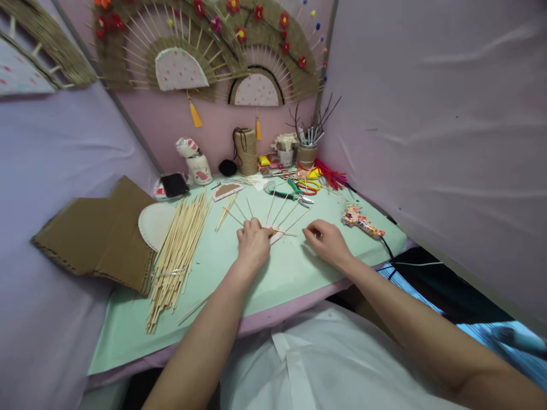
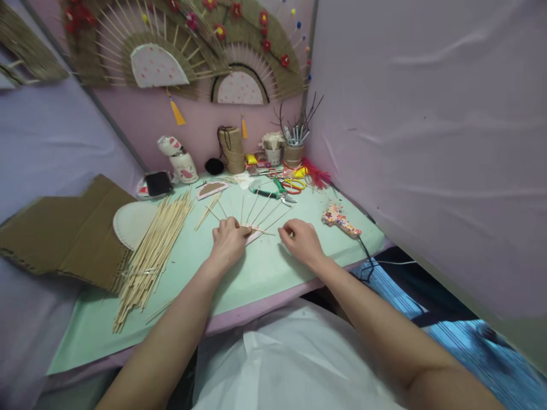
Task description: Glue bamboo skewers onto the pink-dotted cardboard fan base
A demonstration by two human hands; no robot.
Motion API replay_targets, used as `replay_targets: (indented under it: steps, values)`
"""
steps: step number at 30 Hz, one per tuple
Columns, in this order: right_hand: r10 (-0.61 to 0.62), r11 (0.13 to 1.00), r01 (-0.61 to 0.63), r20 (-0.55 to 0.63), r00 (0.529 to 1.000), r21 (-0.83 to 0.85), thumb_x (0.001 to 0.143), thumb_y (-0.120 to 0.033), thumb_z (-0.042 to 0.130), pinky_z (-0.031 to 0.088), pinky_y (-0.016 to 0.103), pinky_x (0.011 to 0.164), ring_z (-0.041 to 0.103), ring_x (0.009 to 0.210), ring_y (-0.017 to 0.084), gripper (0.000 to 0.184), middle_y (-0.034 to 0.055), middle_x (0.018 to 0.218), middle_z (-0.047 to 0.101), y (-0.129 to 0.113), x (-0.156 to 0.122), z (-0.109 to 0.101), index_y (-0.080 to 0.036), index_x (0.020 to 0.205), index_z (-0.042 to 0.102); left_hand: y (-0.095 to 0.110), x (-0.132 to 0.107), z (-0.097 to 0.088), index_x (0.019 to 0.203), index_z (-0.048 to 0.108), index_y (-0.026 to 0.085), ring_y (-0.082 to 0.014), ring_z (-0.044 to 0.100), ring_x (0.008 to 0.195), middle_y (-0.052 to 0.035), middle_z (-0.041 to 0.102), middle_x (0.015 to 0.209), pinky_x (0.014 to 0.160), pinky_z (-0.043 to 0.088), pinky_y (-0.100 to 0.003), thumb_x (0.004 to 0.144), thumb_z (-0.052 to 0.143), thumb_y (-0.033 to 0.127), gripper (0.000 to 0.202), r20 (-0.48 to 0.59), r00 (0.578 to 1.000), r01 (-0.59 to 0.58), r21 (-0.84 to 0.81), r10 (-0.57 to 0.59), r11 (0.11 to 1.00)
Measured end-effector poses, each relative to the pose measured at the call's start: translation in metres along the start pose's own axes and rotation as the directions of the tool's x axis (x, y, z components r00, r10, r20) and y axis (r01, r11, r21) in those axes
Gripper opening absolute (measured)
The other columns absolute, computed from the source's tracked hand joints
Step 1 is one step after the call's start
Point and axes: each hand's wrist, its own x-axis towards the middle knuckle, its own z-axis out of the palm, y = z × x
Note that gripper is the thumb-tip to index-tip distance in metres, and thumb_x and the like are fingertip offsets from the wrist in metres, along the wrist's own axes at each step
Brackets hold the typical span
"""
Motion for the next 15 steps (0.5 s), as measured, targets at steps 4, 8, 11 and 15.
replay_targets:
  steps: [4, 8, 11, 15]
  values:
    - [-0.059, 0.996, 0.056, 0.038, 0.998, 0.068, 0.086, -0.027, 0.053, 0.037, 0.029, 0.076, 0.058, 0.081, 0.018, 0.012, 0.0044, 0.083, 0.066, -0.009, 0.021, 0.011, -0.019, 0.082, 0.061, 0.001, -0.001, 0.000, 0.114, 0.070, 0.034, -0.0294, 0.037, 0.109, -0.0098, 0.047, 0.112, 0.087, 0.028, -0.041, 0.100, 0.035, 0.037, 0.038, 0.002, 1.000, 0.006, 0.009, -0.006, 1.000]
    - [-0.074, 0.994, 0.068, 0.069, 0.995, 0.085, 0.081, -0.022, 0.056, 0.035, 0.031, 0.078, 0.057, 0.085, 0.019, 0.008, 0.0042, 0.084, 0.066, -0.011, 0.020, 0.026, -0.020, 0.085, 0.062, 0.002, -0.002, -0.002, 0.113, 0.070, 0.033, -0.0287, 0.036, 0.109, -0.0093, 0.047, 0.111, 0.087, 0.028, -0.039, 0.100, 0.034, 0.038, 0.039, 0.017, 1.000, 0.012, 0.017, -0.012, 1.000]
    - [-0.065, 0.995, 0.060, 0.068, 0.996, 0.078, 0.080, -0.020, 0.055, 0.034, 0.032, 0.078, 0.056, 0.085, 0.020, 0.010, 0.0047, 0.085, 0.065, -0.008, 0.015, 0.031, -0.019, 0.087, 0.062, 0.003, -0.002, -0.002, 0.114, 0.070, 0.032, -0.0289, 0.036, 0.109, -0.0095, 0.047, 0.112, 0.087, 0.028, -0.040, 0.100, 0.033, 0.037, 0.039, 0.015, 1.000, 0.016, 0.020, -0.016, 1.000]
    - [-0.065, 0.996, 0.060, 0.071, 0.995, 0.069, 0.079, -0.017, 0.055, 0.033, 0.031, 0.077, 0.056, 0.084, 0.020, 0.011, 0.0047, 0.085, 0.065, -0.007, 0.014, 0.032, -0.019, 0.086, 0.063, 0.004, -0.002, -0.002, 0.113, 0.070, 0.032, -0.0295, 0.035, 0.108, -0.0096, 0.046, 0.112, 0.087, 0.028, -0.040, 0.100, 0.034, 0.037, 0.039, 0.010, 1.000, 0.022, 0.018, -0.022, 1.000]
